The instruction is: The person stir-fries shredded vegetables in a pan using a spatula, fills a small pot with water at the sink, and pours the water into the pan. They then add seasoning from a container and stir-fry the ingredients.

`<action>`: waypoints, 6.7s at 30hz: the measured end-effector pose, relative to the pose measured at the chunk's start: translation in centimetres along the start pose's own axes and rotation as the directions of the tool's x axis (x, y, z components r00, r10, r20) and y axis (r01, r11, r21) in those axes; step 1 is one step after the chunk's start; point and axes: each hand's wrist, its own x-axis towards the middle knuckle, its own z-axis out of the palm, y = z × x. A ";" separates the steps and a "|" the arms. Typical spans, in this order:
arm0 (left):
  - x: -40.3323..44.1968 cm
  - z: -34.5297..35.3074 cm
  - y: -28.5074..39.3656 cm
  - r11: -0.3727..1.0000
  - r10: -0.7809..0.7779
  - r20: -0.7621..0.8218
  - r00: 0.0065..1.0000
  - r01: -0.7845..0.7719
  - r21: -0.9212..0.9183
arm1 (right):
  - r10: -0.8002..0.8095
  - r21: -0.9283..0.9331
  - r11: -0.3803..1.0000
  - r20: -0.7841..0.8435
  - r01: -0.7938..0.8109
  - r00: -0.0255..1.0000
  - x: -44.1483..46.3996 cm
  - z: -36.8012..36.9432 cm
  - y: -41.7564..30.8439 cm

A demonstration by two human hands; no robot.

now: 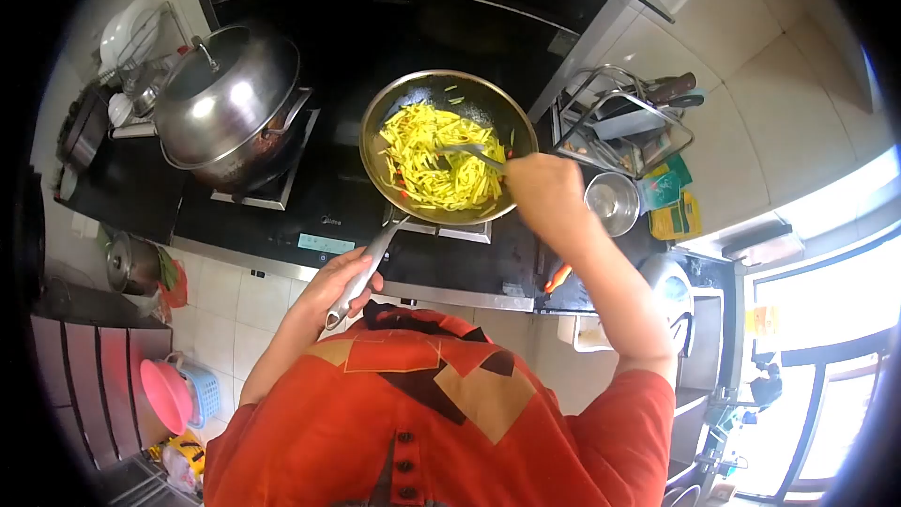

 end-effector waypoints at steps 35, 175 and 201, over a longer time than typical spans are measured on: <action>-0.4 -0.9 1.5 1.000 0.000 -0.045 0.999 -0.001 -0.028 | 0.212 0.336 0.872 0.394 -0.355 0.894 -0.1 3.3 9.7; -0.6 -3.3 -0.3 0.959 0.275 -0.363 0.890 -0.229 0.164 | 0.149 0.525 -0.720 0.756 -0.455 0.637 -10.8 6.2 -3.8; -0.4 -3.7 -0.7 0.952 0.289 -0.332 0.898 -0.231 0.202 | 0.279 0.703 -0.500 0.684 -0.507 0.674 -7.6 5.6 -5.8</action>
